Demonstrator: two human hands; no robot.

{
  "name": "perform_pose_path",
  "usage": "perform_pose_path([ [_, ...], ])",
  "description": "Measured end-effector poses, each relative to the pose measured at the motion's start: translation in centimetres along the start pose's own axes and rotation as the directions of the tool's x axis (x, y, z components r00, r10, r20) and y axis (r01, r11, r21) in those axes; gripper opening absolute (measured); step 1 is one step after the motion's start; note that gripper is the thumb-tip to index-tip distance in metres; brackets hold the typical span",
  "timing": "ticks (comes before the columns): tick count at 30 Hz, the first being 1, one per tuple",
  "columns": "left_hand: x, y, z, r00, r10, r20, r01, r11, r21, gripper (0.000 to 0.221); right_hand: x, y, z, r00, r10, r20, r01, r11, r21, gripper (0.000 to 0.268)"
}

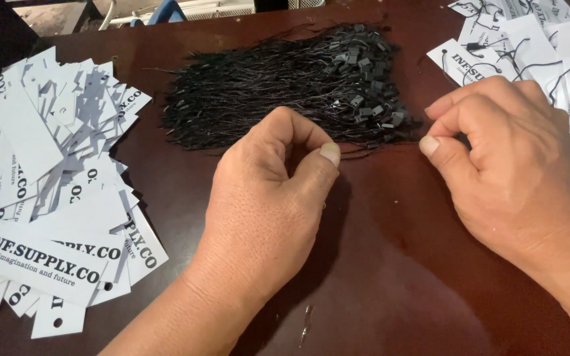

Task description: Attaching paper brand tags to black string fasteners by threading the string through a hole and snapping the plastic ends together.

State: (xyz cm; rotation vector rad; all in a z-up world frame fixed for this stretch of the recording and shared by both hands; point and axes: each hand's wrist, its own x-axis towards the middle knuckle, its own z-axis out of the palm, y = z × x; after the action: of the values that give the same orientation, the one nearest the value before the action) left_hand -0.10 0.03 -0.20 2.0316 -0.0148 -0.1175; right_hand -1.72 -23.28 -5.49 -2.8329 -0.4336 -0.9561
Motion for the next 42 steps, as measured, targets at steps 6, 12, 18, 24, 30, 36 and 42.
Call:
perform_pose_path([
  [6, 0.0, -2.2, 1.0, 0.904, 0.423, -0.054, -0.421, 0.906, 0.05, 0.028, -0.1, -1.6, -1.3, 0.998, -0.062, 0.019, 0.06, 0.993, 0.097, 0.017],
  [12, -0.2, -2.9, 1.9, 0.775, 0.605, 0.182, -0.628, 0.769, 0.12, 0.035, 1.0, -3.3, -2.6, 0.983, -0.178, -0.038, 0.181, 0.932, 0.313, 0.001],
  [18, -0.1, -2.7, 1.9, 0.847, 0.521, 0.109, -0.532, 0.819, 0.214, 0.01, 0.0, -2.7, -2.1, 0.997, 0.036, -0.066, -0.019, 0.969, 0.247, 0.004],
  [24, -0.9, -2.3, 1.7, 0.771, 0.632, 0.072, -0.635, 0.772, 0.029, 0.062, 1.6, -4.8, -3.5, 0.962, -0.245, -0.124, 0.273, 0.895, 0.353, 0.005],
  [30, -0.5, -2.7, 2.4, 0.823, 0.539, 0.181, -0.566, 0.806, 0.172, 0.014, 1.7, -4.6, -3.4, 0.958, -0.229, -0.172, 0.276, 0.899, 0.34, 0.004],
  [36, -0.7, -2.8, 2.4, 0.853, 0.508, 0.121, -0.522, 0.824, 0.221, 0.008, 1.3, -4.1, -3.0, 0.964, -0.185, -0.19, 0.233, 0.934, 0.271, 0.003],
  [42, -0.9, -3.1, 2.7, 0.867, 0.486, 0.109, -0.496, 0.818, 0.291, 0.003, 1.1, -4.0, -2.9, 0.946, -0.23, -0.228, 0.264, 0.955, 0.135, 0.004],
])
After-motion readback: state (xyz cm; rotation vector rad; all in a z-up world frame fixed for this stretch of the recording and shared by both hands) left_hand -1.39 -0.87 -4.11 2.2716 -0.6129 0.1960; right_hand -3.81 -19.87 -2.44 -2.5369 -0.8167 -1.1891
